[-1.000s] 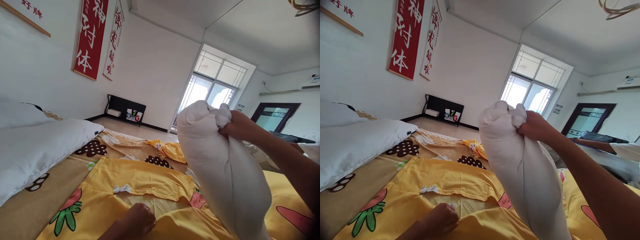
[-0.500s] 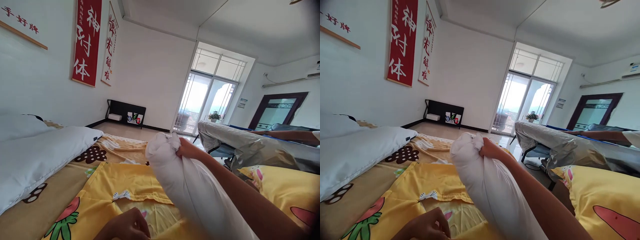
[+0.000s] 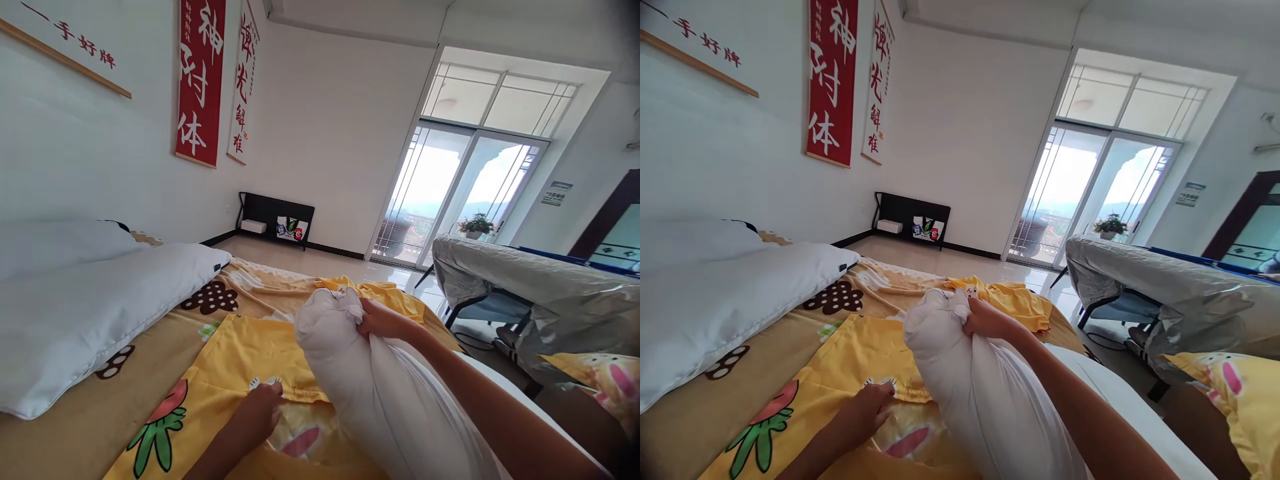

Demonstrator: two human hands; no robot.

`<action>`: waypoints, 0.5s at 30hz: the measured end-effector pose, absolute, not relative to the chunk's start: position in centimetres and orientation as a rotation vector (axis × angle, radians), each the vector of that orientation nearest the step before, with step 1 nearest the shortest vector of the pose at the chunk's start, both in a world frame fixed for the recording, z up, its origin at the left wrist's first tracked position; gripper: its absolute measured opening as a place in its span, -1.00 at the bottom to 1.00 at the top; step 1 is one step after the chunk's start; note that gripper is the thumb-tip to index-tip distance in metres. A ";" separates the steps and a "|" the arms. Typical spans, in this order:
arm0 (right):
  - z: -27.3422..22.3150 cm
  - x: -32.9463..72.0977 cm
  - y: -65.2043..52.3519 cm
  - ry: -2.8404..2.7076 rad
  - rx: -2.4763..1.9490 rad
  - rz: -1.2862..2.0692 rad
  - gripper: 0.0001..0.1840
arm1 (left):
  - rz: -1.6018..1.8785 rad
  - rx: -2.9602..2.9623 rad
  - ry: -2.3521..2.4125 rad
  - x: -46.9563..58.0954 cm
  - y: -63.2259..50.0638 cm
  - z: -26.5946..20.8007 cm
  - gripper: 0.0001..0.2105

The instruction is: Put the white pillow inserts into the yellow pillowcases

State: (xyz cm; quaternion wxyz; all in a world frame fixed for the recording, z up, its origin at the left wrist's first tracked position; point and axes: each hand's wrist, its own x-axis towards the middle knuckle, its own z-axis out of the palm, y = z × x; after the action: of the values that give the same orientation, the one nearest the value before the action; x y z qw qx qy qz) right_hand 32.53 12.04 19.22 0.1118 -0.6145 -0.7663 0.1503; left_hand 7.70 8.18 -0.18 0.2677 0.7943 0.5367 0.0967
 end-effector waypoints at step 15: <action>27.6 45.6 -4.4 -1.615 -1.655 0.490 -0.57 | -0.130 2.537 0.883 9.9 6.1 4.8 -0.65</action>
State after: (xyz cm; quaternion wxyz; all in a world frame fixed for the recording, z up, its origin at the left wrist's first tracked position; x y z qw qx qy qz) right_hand 45.61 -4.36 27.60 0.3792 -0.6480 -0.6320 0.1918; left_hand 9.94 6.15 4.85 0.2240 0.9194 0.3198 -0.0471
